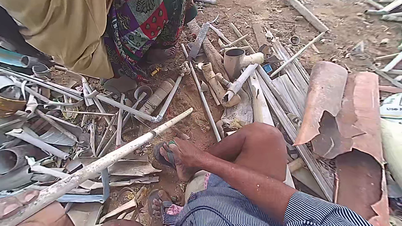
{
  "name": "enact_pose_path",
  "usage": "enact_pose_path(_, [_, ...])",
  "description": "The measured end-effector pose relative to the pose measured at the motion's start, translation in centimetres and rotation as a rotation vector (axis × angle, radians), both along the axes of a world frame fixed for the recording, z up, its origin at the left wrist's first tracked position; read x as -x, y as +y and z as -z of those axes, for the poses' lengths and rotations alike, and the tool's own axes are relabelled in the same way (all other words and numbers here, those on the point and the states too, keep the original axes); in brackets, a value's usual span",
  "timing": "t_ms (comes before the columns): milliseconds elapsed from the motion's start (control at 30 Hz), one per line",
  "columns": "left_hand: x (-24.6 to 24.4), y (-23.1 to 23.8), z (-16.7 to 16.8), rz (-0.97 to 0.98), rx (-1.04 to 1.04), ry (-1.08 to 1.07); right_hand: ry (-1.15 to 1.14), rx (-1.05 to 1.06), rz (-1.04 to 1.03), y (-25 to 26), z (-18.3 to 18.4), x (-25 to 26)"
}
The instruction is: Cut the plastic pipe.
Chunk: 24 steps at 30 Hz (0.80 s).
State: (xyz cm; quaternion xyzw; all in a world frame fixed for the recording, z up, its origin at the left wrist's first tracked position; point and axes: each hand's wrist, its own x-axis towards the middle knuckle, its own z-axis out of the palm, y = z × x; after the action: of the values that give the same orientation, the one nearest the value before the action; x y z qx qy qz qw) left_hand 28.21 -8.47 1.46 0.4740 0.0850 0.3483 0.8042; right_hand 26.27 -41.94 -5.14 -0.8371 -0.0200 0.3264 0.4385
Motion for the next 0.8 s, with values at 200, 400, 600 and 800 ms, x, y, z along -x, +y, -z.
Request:
enact_pose_path(200, [-1.4,-1.3,-0.6,-0.283,0.045,0.121,0.255,0.417,0.178,-8.6,7.5,-5.3])
enact_pose_path(400, [-1.9,-2.2,-1.3,-0.292,0.028,0.080,0.256,0.368,0.246,-9.2,8.2,-5.0])
enact_pose_path(600, [-2.2,-4.1,-2.8,-0.284,-0.030,0.119,0.332,0.423,0.174,-8.7,3.6,-5.5])
enact_pose_path(800, [-1.6,-5.8,-4.4,-0.298,-0.086,0.153,0.324,0.293,0.267,-7.7,4.9,-5.4])
